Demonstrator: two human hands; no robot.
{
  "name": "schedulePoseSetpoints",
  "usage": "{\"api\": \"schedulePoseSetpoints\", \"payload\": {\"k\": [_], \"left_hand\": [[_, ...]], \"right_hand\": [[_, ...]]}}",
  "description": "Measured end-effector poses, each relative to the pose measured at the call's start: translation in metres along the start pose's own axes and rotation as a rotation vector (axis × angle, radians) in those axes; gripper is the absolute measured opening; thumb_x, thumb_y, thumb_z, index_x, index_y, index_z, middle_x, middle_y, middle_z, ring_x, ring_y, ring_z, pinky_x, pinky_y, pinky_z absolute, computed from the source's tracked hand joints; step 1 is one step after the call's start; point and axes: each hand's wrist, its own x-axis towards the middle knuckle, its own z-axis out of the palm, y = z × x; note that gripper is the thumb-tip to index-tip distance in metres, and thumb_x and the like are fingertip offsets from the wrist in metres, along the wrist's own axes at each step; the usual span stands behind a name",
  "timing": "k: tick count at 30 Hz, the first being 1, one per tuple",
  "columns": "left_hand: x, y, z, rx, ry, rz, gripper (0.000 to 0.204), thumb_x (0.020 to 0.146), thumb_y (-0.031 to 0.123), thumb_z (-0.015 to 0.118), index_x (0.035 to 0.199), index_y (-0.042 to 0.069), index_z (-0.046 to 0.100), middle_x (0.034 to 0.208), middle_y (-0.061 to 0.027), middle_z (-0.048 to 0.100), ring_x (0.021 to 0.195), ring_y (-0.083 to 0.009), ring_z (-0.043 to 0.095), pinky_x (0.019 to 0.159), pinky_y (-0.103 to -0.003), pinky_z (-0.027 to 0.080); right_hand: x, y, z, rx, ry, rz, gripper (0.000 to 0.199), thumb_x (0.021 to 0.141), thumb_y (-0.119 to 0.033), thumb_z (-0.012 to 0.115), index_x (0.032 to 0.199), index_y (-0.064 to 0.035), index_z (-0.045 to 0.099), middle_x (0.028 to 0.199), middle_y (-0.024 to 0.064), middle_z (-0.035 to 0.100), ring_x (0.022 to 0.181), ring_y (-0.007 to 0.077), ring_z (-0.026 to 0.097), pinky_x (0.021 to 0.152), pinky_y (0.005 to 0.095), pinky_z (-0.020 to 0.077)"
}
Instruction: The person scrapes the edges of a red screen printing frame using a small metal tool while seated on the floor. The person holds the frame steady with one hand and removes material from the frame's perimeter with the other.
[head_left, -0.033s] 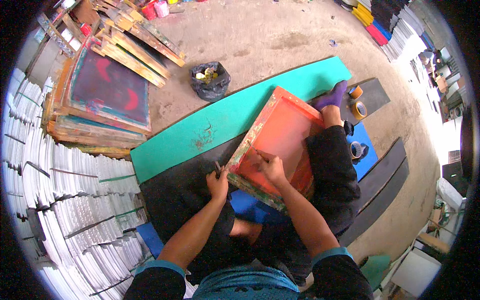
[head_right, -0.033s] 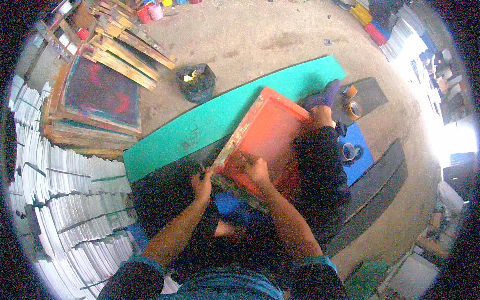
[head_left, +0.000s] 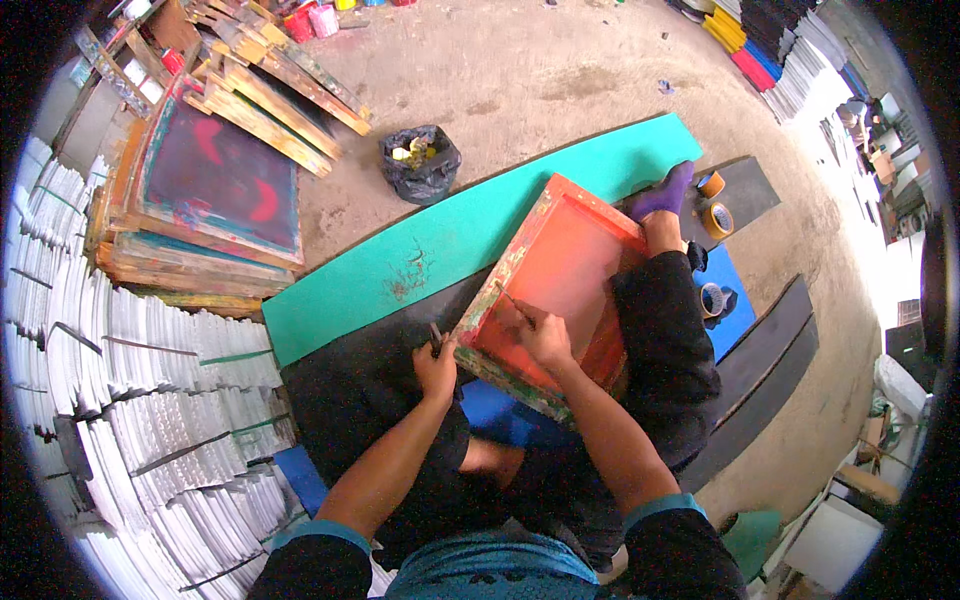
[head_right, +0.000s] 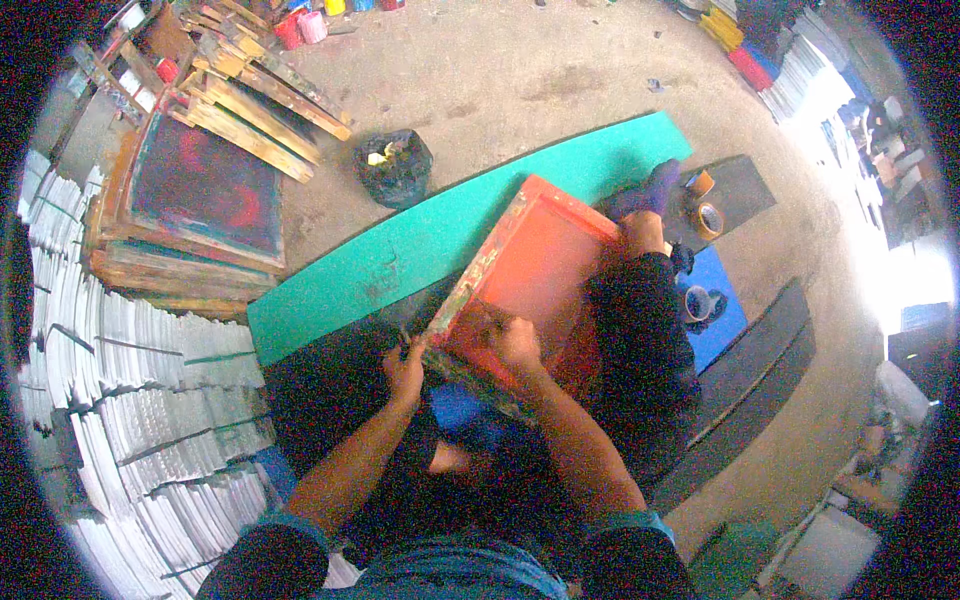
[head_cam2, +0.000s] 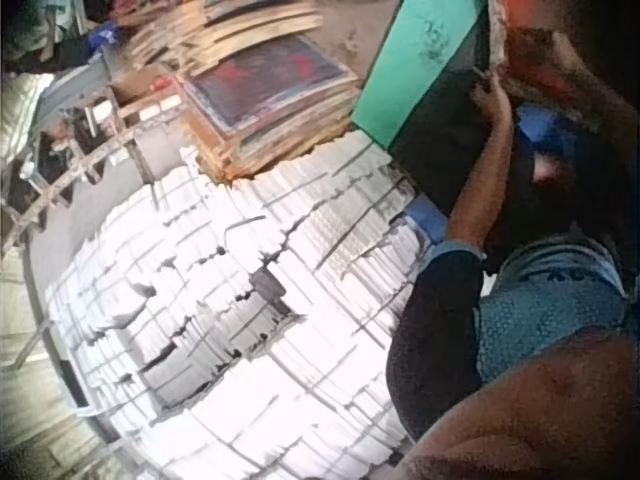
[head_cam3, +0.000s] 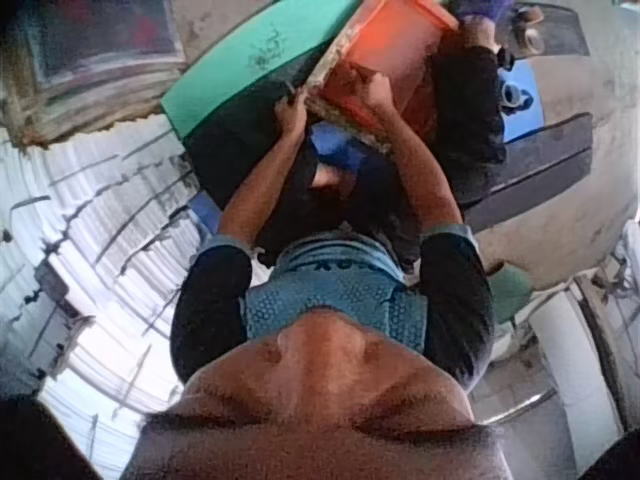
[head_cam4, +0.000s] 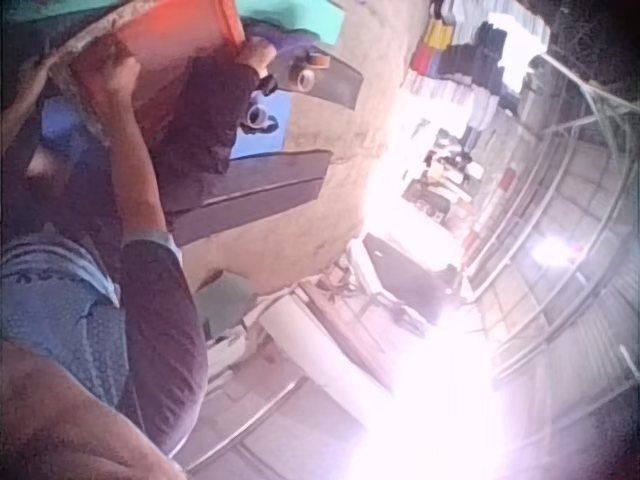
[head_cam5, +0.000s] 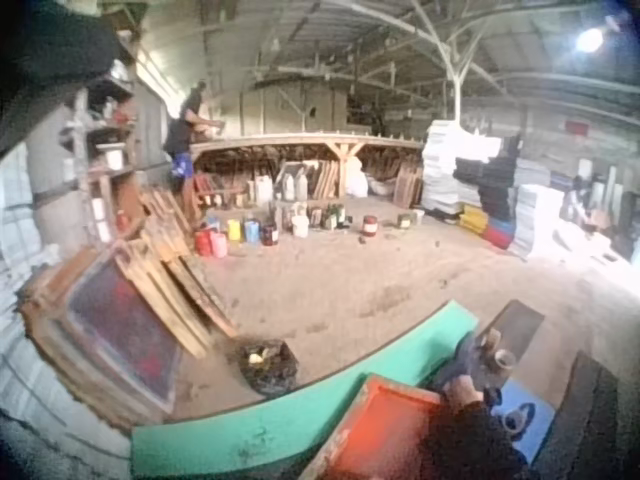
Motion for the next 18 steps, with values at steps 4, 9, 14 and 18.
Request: {"api": "schedulePoseSetpoints", "payload": {"k": [4, 9, 14, 18], "left_hand": [[0.011, -0.006, 0.003, -0.035, 0.028, 0.062, 0.032, 0.081, 0.028, 0.073, 0.101, 0.002, 0.072, 0.099, -0.0195, 0.059, 0.095, -0.0327, 0.059, 0.083, -0.042, 0.046], [0.023, -0.029, 0.015, -0.103, -0.016, 0.075, 0.034, 0.08, 0.028, 0.074, 0.101, 0.002, 0.072, 0.101, -0.02, 0.06, 0.098, -0.0348, 0.059, 0.085, -0.042, 0.046], [0.012, -0.008, 0.007, -0.017, 0.04, 0.094, 0.034, 0.079, 0.027, 0.075, 0.102, 0.001, 0.072, 0.102, -0.0221, 0.06, 0.099, -0.0368, 0.059, 0.086, -0.042, 0.046], [0.017, -0.021, 0.015, -0.052, 0.065, 0.089, 0.035, 0.079, 0.026, 0.074, 0.101, -0.001, 0.071, 0.103, -0.0228, 0.06, 0.099, -0.0373, 0.058, 0.088, -0.043, 0.045]], "right_hand": [[0.009, -0.022, -0.01, -0.259, 0.003, -0.015, 0.032, 0.088, -0.021, 0.057, 0.117, -0.0201, 0.069, 0.095, 0.0224, 0.069, 0.086, 0.0418, 0.067, 0.077, 0.0506, 0.0534], [0.003, -0.03, -0.018, -0.335, -0.02, 0.003, 0.033, 0.087, -0.021, 0.057, 0.119, -0.02, 0.067, 0.092, 0.0228, 0.068, 0.085, 0.0418, 0.067, 0.076, 0.051, 0.0537], [-0.001, -0.021, -0.011, -0.357, -0.001, -0.044, 0.034, 0.086, -0.022, 0.059, 0.119, -0.02, 0.066, 0.091, 0.0224, 0.068, 0.083, 0.0409, 0.067, 0.074, 0.0511, 0.0542], [0.01, -0.004, 0.0, -0.503, -0.035, -0.045, 0.033, 0.086, -0.02, 0.059, 0.117, -0.0208, 0.067, 0.089, 0.0221, 0.069, 0.08, 0.0394, 0.068, 0.07, 0.0496, 0.0546]]}}
